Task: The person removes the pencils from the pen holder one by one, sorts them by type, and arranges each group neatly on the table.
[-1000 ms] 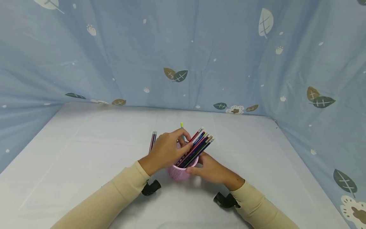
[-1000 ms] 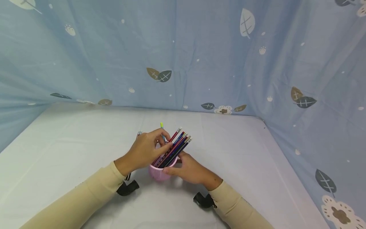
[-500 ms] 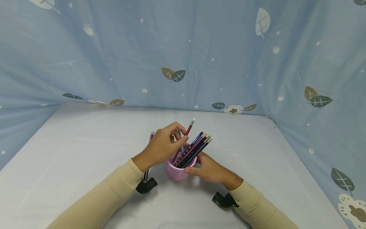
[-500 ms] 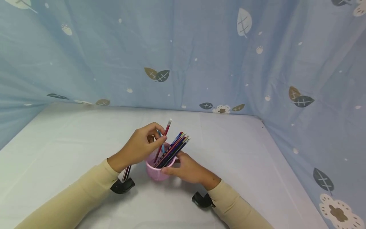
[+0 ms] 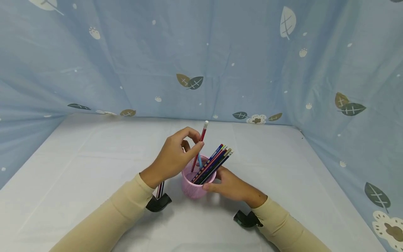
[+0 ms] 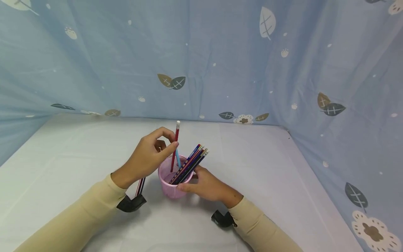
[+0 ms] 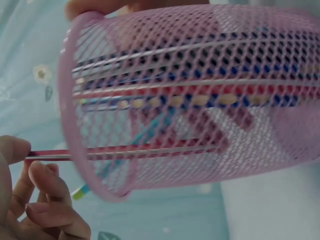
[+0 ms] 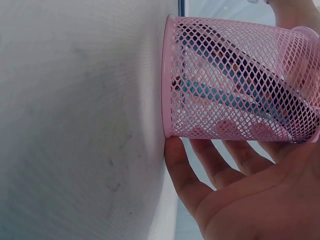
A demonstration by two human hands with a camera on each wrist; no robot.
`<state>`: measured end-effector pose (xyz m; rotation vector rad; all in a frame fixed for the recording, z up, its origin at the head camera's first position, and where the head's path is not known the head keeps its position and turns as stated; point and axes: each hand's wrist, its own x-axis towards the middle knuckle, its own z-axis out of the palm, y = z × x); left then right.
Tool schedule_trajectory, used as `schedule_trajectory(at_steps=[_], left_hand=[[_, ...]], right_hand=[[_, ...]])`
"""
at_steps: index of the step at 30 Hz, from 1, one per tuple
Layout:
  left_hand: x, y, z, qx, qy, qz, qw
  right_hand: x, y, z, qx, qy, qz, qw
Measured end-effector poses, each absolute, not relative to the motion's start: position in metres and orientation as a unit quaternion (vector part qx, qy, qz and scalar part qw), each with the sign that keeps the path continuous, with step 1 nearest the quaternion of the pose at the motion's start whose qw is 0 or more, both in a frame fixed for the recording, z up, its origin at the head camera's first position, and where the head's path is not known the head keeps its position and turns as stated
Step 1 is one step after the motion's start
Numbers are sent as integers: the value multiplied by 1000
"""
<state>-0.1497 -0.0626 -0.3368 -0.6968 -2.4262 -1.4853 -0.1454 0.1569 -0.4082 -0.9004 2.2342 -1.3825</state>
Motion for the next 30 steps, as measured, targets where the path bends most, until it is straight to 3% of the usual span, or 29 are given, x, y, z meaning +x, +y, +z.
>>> schedule_trajectory(at_steps=[12, 30], left_hand=[[-149, -75, -322, -242, -795, -534, 155], [-156, -100, -305, -185, -771, -584, 172]], right_hand=[[-144, 157, -407, -313, 795, -486, 181], [-143, 155, -406, -292, 797, -491, 194]])
